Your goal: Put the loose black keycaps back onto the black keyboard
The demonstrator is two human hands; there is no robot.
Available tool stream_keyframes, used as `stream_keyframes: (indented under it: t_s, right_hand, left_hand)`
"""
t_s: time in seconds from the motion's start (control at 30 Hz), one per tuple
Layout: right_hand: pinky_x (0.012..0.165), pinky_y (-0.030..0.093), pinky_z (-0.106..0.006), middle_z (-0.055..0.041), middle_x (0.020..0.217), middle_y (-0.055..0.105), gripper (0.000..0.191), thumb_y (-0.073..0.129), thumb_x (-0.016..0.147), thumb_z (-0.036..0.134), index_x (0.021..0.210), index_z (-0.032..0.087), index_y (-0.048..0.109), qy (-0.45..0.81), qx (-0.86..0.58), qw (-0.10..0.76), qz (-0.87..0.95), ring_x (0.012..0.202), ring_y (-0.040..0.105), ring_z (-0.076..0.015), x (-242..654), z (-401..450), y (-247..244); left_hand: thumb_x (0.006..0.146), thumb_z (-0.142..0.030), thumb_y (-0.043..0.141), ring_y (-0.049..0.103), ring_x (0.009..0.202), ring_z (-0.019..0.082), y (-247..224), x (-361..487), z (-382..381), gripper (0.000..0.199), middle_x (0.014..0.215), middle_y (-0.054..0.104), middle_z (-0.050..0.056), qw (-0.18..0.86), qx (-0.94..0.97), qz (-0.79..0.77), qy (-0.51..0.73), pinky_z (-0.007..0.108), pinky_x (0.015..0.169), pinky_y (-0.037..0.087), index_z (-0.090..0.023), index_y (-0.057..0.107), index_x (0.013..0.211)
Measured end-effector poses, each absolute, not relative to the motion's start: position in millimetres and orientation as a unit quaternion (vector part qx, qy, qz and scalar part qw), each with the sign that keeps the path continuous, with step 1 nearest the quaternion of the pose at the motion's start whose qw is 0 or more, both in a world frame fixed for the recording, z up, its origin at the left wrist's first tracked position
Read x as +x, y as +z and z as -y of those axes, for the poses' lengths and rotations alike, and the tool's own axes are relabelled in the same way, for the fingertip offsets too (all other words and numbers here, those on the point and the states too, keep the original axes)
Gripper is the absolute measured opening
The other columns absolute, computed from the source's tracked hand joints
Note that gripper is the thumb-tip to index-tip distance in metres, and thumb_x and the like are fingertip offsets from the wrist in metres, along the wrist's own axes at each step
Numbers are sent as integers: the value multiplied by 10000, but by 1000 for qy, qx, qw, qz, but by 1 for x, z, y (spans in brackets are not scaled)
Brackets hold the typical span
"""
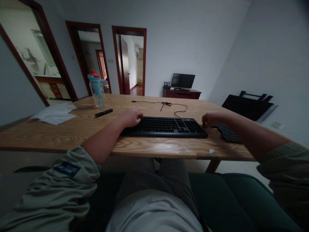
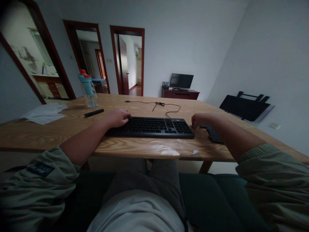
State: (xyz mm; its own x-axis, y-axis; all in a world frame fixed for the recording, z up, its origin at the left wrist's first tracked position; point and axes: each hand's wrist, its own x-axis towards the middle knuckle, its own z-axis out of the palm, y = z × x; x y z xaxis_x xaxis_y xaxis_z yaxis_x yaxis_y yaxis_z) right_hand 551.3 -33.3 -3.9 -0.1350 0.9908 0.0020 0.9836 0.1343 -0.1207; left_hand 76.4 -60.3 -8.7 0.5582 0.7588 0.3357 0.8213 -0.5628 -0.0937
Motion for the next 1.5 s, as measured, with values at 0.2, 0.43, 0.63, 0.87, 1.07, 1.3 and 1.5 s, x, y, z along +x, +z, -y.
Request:
stream_keyframes:
  t_s: [0.2, 0.43, 0.63, 0.87, 1.07, 1.3, 1.5]
  right_hand:
    - [564, 433, -315, -63, 688, 673, 174, 806, 592, 196, 687, 190, 661, 105, -640, -2, 761, 592, 575, -176, 539, 29, -3]
    - [640, 456, -275, -50, 861, 708, 232, 740, 693, 265, 882, 187, 630, 92, -604, 138, 780, 730, 623, -168, 500, 27, 19]
    - [601, 424, -252, -20, 809, 666, 220, 698, 744, 260, 937, 194, 617, 196, -434, 301, 826, 672, 574, -139, 384, 33, 14]
    - [648, 431, -259, -42, 856, 683, 210, 691, 774, 304, 938, 172, 686, 207, -349, 393, 825, 725, 575, -145, 313, 24, -11]
    - [641, 429, -239, -32, 834, 683, 326, 667, 819, 351, 1090, 176, 712, 225, -362, 407, 807, 698, 568, -129, 322, 21, -28]
    - [660, 429, -242, -37, 852, 710, 198, 658, 823, 246, 975, 167, 756, 168, -424, 356, 816, 668, 569, -121, 320, 36, -27]
    - [676, 438, -266, -23, 779, 731, 187, 635, 849, 288, 895, 189, 787, 161, -436, 347, 814, 679, 594, -152, 312, 49, -24]
  left_hand:
    - [808, -197, 492, 650, 937, 214, -4, 76, 62, 332, 1035, 725, 65, 96, -871, 453, -162, 309, 853, 495, -198, 750, 1017]
    - [773, -214, 515, 633, 779, 176, -5, 72, 52, 351, 949, 731, 59, -6, -837, 449, -314, 296, 746, 505, -158, 750, 1028]
    - [772, -277, 620, 617, 702, 148, 27, 99, 48, 475, 959, 723, 82, -162, -842, 414, -305, 274, 640, 478, -149, 666, 1227]
    - [780, -359, 691, 626, 709, 136, 13, 120, 31, 449, 956, 737, 76, -329, -773, 417, -346, 237, 584, 430, -183, 658, 1192]
    - [740, -453, 742, 594, 658, 122, -10, 107, 24, 411, 849, 736, 55, -328, -758, 404, -393, 243, 589, 418, -162, 705, 1028]
    - [729, -418, 749, 658, 772, 175, -13, 108, 24, 338, 845, 756, 76, -254, -794, 405, -374, 302, 723, 496, -139, 756, 919]
    - [684, -405, 794, 676, 769, 187, -13, 109, 27, 400, 883, 770, 79, -270, -801, 392, -363, 307, 729, 514, -136, 771, 980]
